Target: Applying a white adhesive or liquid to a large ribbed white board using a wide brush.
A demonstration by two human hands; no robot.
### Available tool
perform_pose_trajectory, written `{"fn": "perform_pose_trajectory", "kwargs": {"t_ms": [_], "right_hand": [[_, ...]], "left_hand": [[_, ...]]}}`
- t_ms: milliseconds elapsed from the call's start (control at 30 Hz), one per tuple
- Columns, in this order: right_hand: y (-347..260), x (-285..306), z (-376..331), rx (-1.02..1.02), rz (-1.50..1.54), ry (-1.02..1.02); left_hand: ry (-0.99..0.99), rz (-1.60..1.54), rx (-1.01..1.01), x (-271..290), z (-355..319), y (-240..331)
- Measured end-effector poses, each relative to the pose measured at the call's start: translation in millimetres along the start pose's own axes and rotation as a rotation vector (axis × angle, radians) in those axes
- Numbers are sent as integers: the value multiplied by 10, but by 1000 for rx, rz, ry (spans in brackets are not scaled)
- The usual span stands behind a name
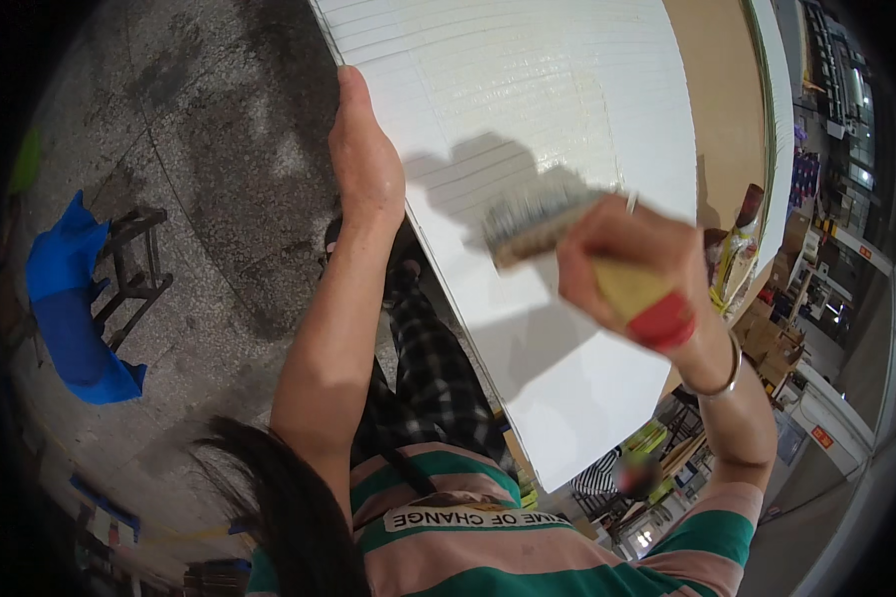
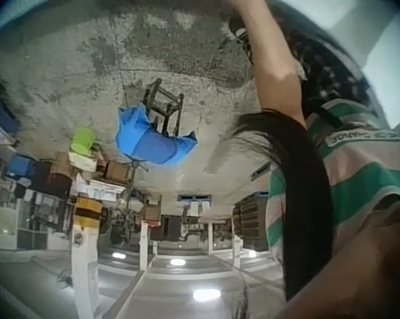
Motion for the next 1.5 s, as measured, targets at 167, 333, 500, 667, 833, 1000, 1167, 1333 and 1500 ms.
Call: {"fn": "perform_pose_trajectory", "kwargs": {"t_ms": [167, 333, 500, 667, 833, 1000, 1167, 1333, 1500], "right_hand": [[-72, 164, -158, -58, 124, 191], [-55, -110, -215, 78, 57, 155], [-121, 77, -321, -32, 95, 114], [-15, -129, -374, -22, 99, 94], [36, 66, -806, -245, 267, -65], [324, -4, -900, -430, 301, -74], [727, 624, -243, -403, 359, 413], [1228, 724, 167, -389, 372, 411], [1182, 684, -216, -509, 307, 122]], "left_hand": [[-12, -10, -49, -4, -18, 58], [-27, -46, -5, 23, 7, -4], [19, 56, -26, 48, -35, 40], [-55, -15, 4, 11, 28, -16], [-67, -24, -19, 19, 49, 19], [-63, -135, 80, 58, 51, -56], [-38, -144, 92, 145, 51, -118], [-73, -24, 93, 94, -17, -101], [15, 1, 80, 215, -38, -60]]}}
Point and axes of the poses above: each hand's wrist, its own z-axis towards the middle knuckle, its own x-axis out of the back of the hand, y = z × x, the point moved 5 cm from there along z, towards the middle knuckle, and after that the axes turned 9 degrees about x, right-handed, at the moved point
